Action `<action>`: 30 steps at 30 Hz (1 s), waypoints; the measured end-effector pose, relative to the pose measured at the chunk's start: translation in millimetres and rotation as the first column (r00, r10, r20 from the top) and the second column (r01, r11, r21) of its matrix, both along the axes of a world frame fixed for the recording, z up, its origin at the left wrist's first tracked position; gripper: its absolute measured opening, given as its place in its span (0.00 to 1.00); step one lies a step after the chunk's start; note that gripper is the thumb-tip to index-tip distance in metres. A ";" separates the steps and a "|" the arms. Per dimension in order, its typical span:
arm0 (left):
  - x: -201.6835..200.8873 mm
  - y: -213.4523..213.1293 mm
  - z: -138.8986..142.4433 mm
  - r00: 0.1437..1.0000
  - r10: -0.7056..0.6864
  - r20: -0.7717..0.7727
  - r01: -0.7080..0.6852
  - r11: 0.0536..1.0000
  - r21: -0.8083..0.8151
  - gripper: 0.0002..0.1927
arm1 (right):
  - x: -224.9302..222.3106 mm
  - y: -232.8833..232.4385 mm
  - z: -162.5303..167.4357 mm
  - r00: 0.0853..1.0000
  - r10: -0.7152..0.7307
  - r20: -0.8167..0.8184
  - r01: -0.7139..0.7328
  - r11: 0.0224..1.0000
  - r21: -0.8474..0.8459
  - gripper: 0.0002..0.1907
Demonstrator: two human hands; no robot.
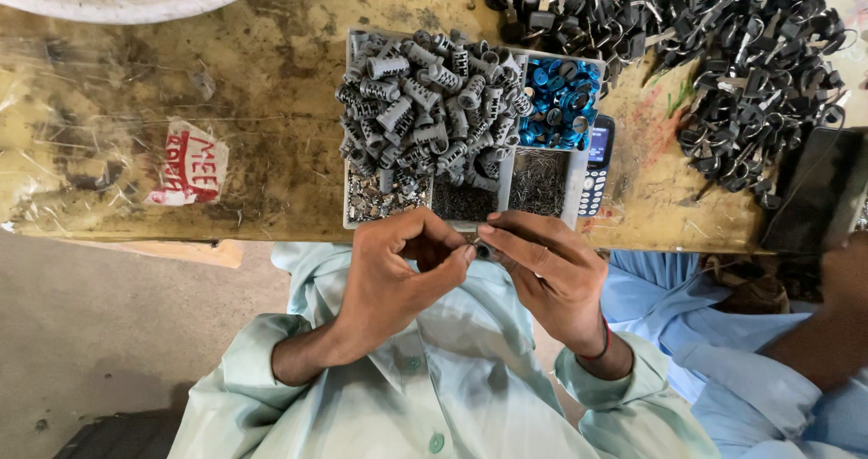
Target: The person sits at a workbench assembling small connector components. They pick grey plastic connector housings from a tray, insert metal springs or contacts into them by hand, press blue caps onto the housings, and place finished assemblies with the completed pile on the table.
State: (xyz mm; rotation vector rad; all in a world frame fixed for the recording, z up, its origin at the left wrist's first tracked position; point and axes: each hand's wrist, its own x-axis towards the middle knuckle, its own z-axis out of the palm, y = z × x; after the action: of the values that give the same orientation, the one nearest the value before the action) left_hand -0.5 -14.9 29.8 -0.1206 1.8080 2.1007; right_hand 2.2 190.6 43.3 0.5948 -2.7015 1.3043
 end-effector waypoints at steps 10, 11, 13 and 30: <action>2.6 -1.9 3.1 1.000 -0.016 0.018 0.015 0.999 0.046 0.05 | 1.9 -0.7 -0.8 1.000 -0.005 0.007 0.005 0.998 -0.059 0.20; 2.5 -2.1 3.8 1.000 -0.021 0.022 0.020 0.999 0.039 0.05 | 1.6 0.2 -0.7 1.000 -0.002 0.014 0.003 0.998 -0.063 0.20; 3.6 -1.4 5.8 0.999 -0.012 -0.031 0.012 1.000 -0.018 0.05 | 1.4 1.2 -0.2 1.000 0.002 0.020 -0.001 0.998 -0.068 0.20; -1.4 8.9 10.7 0.829 -0.056 -0.557 -0.095 0.967 -0.237 0.16 | 5.8 -8.2 -3.4 0.986 -0.098 -0.133 0.115 0.985 0.131 0.23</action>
State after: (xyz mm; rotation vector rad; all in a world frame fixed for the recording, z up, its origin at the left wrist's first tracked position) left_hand -1.9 -6.0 40.5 0.4709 2.4168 2.0388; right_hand 8.0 182.4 40.0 0.5177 -2.6939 1.0241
